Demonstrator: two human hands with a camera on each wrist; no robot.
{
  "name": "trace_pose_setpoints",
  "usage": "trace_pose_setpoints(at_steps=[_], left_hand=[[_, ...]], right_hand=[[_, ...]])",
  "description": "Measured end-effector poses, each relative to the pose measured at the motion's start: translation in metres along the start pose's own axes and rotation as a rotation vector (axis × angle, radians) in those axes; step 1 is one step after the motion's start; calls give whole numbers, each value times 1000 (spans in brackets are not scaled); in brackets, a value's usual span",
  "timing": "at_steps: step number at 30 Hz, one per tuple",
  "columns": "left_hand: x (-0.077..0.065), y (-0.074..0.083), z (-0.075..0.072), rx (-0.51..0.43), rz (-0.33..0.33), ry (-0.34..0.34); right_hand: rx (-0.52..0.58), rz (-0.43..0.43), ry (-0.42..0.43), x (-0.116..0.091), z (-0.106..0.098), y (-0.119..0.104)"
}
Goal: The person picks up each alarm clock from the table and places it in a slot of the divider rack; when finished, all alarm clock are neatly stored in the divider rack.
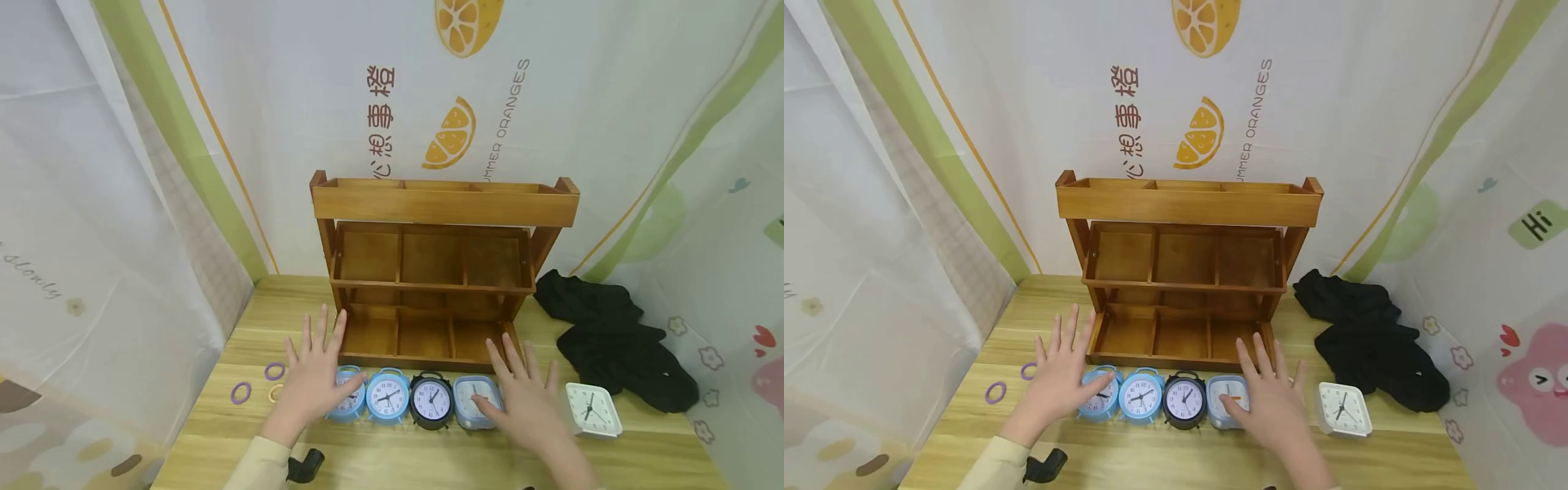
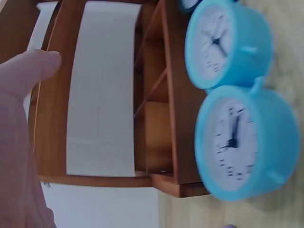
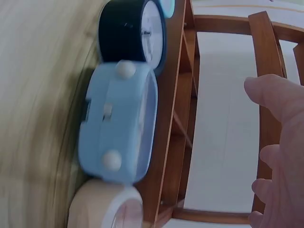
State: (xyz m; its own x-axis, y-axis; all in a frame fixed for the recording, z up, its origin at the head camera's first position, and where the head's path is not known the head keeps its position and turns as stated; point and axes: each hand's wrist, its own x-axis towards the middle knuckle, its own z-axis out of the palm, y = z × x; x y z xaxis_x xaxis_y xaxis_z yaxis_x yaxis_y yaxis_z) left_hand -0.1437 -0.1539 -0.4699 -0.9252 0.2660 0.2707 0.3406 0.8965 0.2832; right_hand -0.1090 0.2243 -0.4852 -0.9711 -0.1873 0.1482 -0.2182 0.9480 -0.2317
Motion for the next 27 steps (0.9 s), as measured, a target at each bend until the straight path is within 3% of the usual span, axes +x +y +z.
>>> trace_pose_setpoints(at_steps=[8, 19, 25, 27], left_hand=[[30, -12, -17, -182, -9, 7], [55, -20, -17, -338, 71, 75], [71, -35, -15, -613, 4, 158], [77, -40, -16, -655, -16, 183]], right_hand=[[17, -67, -10, 19, 11, -32], [31, -148, -30, 36, 38, -74], [16, -260, -101, 53, 54, -115], [21, -297, -129, 58, 60, -129]])
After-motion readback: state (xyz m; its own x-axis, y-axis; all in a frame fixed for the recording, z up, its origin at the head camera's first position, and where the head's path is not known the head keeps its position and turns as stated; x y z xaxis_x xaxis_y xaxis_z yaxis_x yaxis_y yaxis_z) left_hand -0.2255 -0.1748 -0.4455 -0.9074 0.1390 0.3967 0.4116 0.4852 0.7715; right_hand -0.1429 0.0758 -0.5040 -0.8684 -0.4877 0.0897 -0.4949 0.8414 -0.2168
